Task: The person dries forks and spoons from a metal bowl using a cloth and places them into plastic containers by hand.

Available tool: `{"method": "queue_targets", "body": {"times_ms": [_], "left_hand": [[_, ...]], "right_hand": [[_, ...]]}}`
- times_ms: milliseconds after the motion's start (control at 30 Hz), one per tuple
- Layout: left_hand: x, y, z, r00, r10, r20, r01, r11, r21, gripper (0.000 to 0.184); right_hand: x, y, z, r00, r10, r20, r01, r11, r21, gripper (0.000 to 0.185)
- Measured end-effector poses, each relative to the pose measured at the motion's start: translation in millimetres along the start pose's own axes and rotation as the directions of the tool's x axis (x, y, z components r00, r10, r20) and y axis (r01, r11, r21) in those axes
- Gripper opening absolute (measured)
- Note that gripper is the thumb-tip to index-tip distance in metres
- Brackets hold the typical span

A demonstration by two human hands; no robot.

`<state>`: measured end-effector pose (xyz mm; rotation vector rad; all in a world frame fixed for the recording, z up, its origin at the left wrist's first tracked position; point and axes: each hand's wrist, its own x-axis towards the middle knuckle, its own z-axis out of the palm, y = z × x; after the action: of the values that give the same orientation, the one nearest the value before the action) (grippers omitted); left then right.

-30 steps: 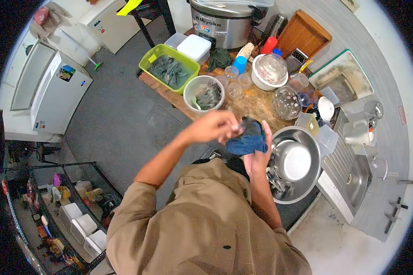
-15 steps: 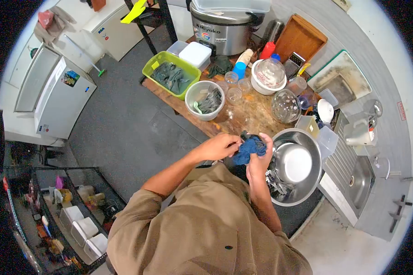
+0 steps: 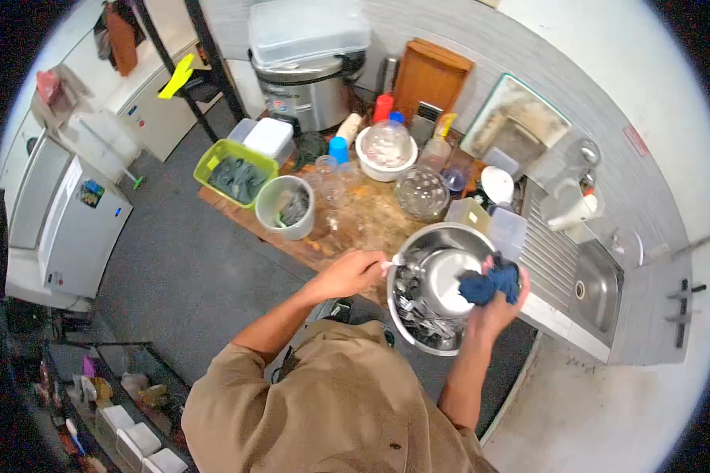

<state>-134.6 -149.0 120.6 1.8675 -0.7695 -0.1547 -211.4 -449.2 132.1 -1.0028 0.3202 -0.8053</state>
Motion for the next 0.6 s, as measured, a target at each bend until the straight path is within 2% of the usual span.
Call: {"method": "queue_targets", "body": {"times_ms": [33,100,200,300,333,433,467,533,567,600], "left_hand": [[2.0,4.3,12.0,1.000,0.007,0.013,-0.007,1.000,-0.001,0.022],[7.1,13.1,32.4,0.974,-0.194,0.117,0.216,0.952,-0.215,0.023],[23.2,37.8,82.6,0.970,-0.156,0.188,0.204,0.942,-0.268,0.023],[30.5,69.9,141.1,0.972,-0.026,0.233,0.074,0.977,-0.198,0.015],[29.8,75.1,167.3,0.974,0.143,0.174,-0.126,0.987,-0.104,0.013],[17.2,106.5,197.1,0.946,-0.009,0.323,-0.016,0.997,0.073,0.014],[14.9,103.5,202.9,0.934,0.000,0.358,-0.033,0.996,0.087,0.014],[7.0,93.1,212.8,0.895,0.052,0.443,-0.092,0.993,0.069,0.021],[1.6,95.1,212.3,0.877,0.059,0.477,-0.110,0.991,0.078,0.021],[-2.4,98.3,209.3,0.920,0.112,0.375,-0.175,0.975,0.138,0.023]], "right_hand": [[-1.6,-20.3,-17.7,0.999,-0.022,0.038,0.023,0.999,-0.024,0.056],[-12.3,-48.4,-44.2,1.000,0.024,0.021,-0.022,0.998,-0.064,0.057],[-38.1,-53.5,-79.0,0.994,0.109,0.020,-0.106,0.990,-0.090,0.057],[-67.0,-41.1,-83.6,0.987,0.161,0.025,-0.157,0.981,-0.112,0.061],[-76.3,-35.4,-85.7,0.989,0.150,0.010,-0.144,0.962,-0.232,0.060],[-90.2,-27.5,-95.4,0.976,0.211,-0.044,-0.210,0.977,0.021,0.053],[-88.3,-30.1,-105.7,0.977,0.199,-0.075,-0.196,0.979,0.047,0.053],[-86.5,-36.1,-134.7,0.976,0.211,-0.046,-0.216,0.962,-0.167,0.046],[-86.3,-48.1,-134.6,0.947,0.314,-0.068,-0.321,0.936,-0.143,0.054],[-86.9,-50.5,-140.9,0.949,0.301,-0.091,-0.311,0.943,-0.121,0.054]]}}
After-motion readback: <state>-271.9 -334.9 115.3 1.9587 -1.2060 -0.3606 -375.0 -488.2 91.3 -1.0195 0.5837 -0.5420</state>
